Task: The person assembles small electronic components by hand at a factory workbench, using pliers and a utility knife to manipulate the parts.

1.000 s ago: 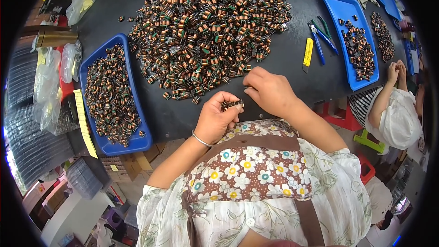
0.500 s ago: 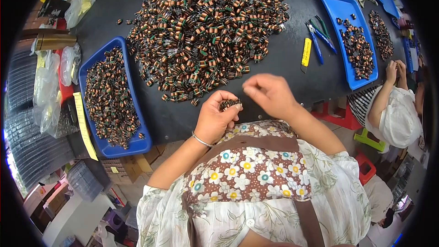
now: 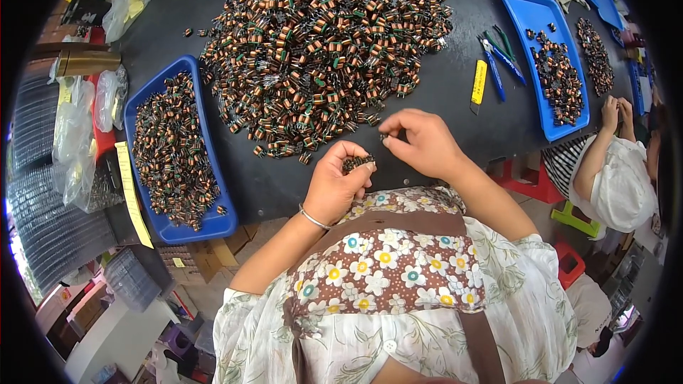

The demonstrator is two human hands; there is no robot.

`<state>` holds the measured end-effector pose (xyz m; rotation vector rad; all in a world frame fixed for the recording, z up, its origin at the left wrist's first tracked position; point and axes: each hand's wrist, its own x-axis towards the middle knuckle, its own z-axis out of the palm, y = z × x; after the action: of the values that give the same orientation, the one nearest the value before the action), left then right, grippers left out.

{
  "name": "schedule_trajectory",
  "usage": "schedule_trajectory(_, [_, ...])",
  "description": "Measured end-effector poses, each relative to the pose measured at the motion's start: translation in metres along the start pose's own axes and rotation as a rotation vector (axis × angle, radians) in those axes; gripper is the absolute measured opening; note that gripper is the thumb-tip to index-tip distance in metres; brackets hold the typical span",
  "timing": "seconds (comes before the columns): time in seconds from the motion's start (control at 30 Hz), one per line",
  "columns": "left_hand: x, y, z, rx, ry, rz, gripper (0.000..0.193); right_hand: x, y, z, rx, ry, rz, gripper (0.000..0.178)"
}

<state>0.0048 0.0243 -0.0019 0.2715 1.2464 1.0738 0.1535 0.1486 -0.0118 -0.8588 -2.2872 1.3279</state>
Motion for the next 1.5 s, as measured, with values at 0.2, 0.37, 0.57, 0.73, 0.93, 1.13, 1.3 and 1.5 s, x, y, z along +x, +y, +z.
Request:
schedule_trajectory(0.2, [0.002, -0.001, -0.001, -0.022, -0.005, 0.03, 0.014, -0.011, -0.033, -0.005, 0.487, -0.18, 0.38, 0.014])
schedule_trajectory(0.37, [0.001, 0.001, 0.003, -0.023, -0.006, 0.01, 0.014, -0.012, -0.031, -0.005, 0.494, -0.198, 0.385, 0.012])
schedule_trajectory(0.57, [-0.002, -0.001, 0.002, -0.003, -0.012, -0.022, 0.013, 0.004, -0.009, -0.024, 0.05, -0.017, 0.07, 0.01])
schedule_trajectory(0.73, [-0.003, 0.001, 0.004, 0.027, -0.021, -0.006, 0.013, 0.024, 0.026, -0.038, -0.361, 0.28, -0.017, 0.02])
schedule_trajectory(0.93, [-0.003, 0.002, 0.003, 0.02, -0.027, 0.012, 0.013, 0.019, 0.011, -0.027, -0.384, 0.146, 0.024, 0.019])
schedule_trajectory(1.13, [-0.003, 0.003, 0.003, 0.033, -0.038, 0.004, 0.012, 0.001, -0.001, -0.019, -0.209, -0.01, 0.17, 0.025])
schedule_trajectory(1.3, [-0.002, -0.002, -0.006, -0.106, -0.215, -0.019, 0.011, -0.014, -0.002, -0.014, 0.232, 0.01, 0.227, 0.021])
schedule_trajectory(1.5, [-0.005, 0.0, -0.007, -0.291, -0.499, -0.105, 0.004, -0.015, -0.01, -0.013, 0.537, -0.093, 0.452, 0.014])
